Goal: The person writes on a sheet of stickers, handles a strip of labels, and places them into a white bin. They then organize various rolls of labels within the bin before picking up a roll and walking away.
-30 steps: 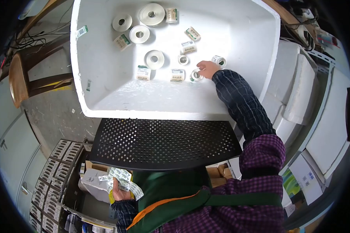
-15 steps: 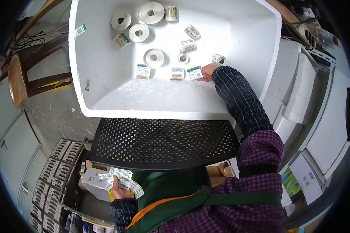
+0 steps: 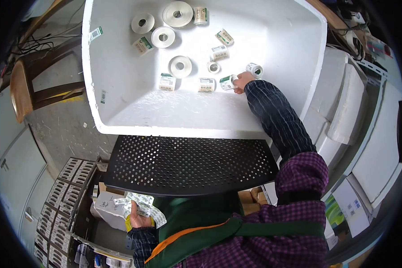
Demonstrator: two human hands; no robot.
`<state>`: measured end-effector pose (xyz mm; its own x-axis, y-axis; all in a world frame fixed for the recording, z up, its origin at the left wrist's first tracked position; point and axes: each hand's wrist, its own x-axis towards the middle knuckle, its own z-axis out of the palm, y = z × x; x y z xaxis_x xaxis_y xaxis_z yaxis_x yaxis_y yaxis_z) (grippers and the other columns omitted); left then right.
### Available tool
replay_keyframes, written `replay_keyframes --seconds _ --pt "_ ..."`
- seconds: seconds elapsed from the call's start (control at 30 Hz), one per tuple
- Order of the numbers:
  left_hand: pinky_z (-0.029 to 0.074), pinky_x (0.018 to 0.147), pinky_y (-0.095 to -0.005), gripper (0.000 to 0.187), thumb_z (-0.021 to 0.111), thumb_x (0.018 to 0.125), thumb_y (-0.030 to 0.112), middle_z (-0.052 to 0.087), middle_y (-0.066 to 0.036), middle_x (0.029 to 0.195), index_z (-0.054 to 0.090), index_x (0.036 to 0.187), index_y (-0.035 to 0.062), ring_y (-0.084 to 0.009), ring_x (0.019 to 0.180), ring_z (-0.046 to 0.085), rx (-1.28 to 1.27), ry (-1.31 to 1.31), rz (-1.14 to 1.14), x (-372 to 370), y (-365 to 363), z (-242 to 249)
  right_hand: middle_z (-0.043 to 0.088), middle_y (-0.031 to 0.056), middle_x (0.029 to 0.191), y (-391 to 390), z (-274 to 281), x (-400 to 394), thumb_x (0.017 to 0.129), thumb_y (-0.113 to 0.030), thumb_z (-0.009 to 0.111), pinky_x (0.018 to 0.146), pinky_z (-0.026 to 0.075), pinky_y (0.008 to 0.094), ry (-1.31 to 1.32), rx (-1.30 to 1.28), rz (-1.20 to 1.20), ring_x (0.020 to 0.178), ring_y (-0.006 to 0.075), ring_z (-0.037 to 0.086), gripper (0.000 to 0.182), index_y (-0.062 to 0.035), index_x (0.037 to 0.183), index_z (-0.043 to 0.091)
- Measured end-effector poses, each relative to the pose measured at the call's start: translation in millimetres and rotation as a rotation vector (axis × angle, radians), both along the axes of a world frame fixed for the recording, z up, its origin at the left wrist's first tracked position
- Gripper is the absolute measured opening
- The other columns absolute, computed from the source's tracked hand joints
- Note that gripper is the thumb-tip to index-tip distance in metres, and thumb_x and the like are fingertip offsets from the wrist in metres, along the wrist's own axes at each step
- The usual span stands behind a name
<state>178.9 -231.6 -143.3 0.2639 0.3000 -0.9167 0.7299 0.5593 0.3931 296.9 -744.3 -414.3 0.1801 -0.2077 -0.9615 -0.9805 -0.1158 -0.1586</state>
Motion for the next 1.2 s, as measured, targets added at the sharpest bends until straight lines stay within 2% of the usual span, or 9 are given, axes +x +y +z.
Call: replay_keyframes --seconds 0.07,0.17,0.3,0.47,0.6,0.67,0.83,1.0,1.2 --pt "0.040 0.097 -0.0404 0.039 0.058 0.088 0.017 0.056 -0.008 0.120 0.048 0.123 0.0029 -0.0230 0.110 0.053 0.009 0.004 -0.003 1.2 -1.9 1.4 0.065 0.0205 0.084 3.4 7.8 2.0 0.080 -0.007 0.054 0.048 0.053 0.0257 -0.079 -0.133 0.149 0.061 0.0173 0.066 0.026 0.0102 0.099 0.058" --pt "0.040 0.097 -0.0401 0.037 0.057 0.089 0.017 0.056 -0.008 0.119 0.049 0.122 0.0027 -0.0231 0.110 0.053 0.032 0.001 -0.023 1.4 -2.2 0.5 0.062 0.0202 0.103 12.6 13.0 1.9 0.079 -0.018 0.054 0.079 0.050 0.0350 -0.164 -0.336 0.751 0.091 0.0263 0.063 0.033 0.0014 0.106 0.059" --pt "0.041 0.096 -0.0395 0.035 0.056 0.089 0.016 0.056 -0.009 0.119 0.049 0.121 0.0027 -0.0233 0.109 0.054 0.030 -0.014 -0.025 -3.2 2.9 -3.4 0.061 0.0164 0.110 27.6 25.0 31.5 0.081 -0.029 0.056 0.090 0.046 0.0363 -0.324 -0.297 0.362 0.104 0.0277 0.058 0.043 -0.0044 0.117 0.054" --pt "0.041 0.096 -0.0394 0.035 0.056 0.089 0.016 0.057 -0.009 0.118 0.049 0.121 0.0027 -0.0234 0.108 0.054 0.049 -0.014 -0.026 4.2 -11.4 -0.3 0.058 0.0169 0.115 41.1 -1.5 51.8 0.082 -0.029 0.055 0.093 0.044 0.0358 -0.236 -0.295 0.356 0.106 0.0272 0.057 0.042 -0.0049 0.118 0.054" --pt "0.041 0.096 -0.0404 0.036 0.056 0.089 0.015 0.056 -0.009 0.119 0.048 0.122 0.0024 -0.0235 0.108 0.054 0.051 -0.038 -0.035 -0.1 -2.6 -0.4 0.064 0.0132 0.103 37.6 -38.4 37.6 0.085 -0.017 0.054 0.080 0.051 0.0313 -0.398 -0.469 0.355 0.091 0.0236 0.063 0.033 -0.0055 0.115 0.058" --pt "0.041 0.096 -0.0405 0.037 0.057 0.088 0.015 0.056 -0.009 0.118 0.048 0.122 0.0026 -0.0235 0.108 0.054 0.049 -0.025 -0.013 -0.8 -2.4 -1.8 0.066 0.0111 0.097 30.6 -35.9 35.8 0.087 -0.012 0.051 0.068 0.054 0.0270 -0.318 -0.051 -0.067 0.079 0.0181 0.065 0.030 -0.0045 0.115 0.059" --pt "0.042 0.096 -0.0402 0.038 0.058 0.087 0.014 0.057 -0.008 0.118 0.048 0.122 0.0034 -0.0235 0.108 0.054 0.029 -0.008 -0.007 -0.3 -3.2 -6.8 0.065 0.0115 0.090 25.3 -26.0 32.2 0.087 -0.010 0.053 0.053 0.051 0.0209 -0.359 0.001 -0.163 0.066 0.0111 0.062 0.026 0.0017 0.109 0.060" --pt "0.042 0.096 -0.0397 0.038 0.059 0.086 0.013 0.057 -0.008 0.118 0.049 0.122 0.0040 -0.0230 0.107 0.055 0.036 0.000 0.011 -0.3 1.7 -9.1 0.060 0.0077 0.073 18.3 -3.3 41.0 0.091 -0.016 0.046 0.033 0.035 0.0114 -0.070 0.444 -0.616 0.044 0.0010 0.042 0.026 0.0040 0.105 0.055" --pt "0.042 0.095 -0.0401 0.038 0.059 0.086 0.013 0.057 -0.007 0.117 0.049 0.122 0.0054 -0.0227 0.106 0.055 0.064 -0.001 0.006 4.8 0.5 -8.4 0.057 0.0110 0.095 24.6 -9.4 38.1 0.092 -0.013 0.039 0.033 0.032 0.0097 0.076 0.505 -0.765 0.043 -0.0024 0.040 0.026 0.0014 0.110 0.048"
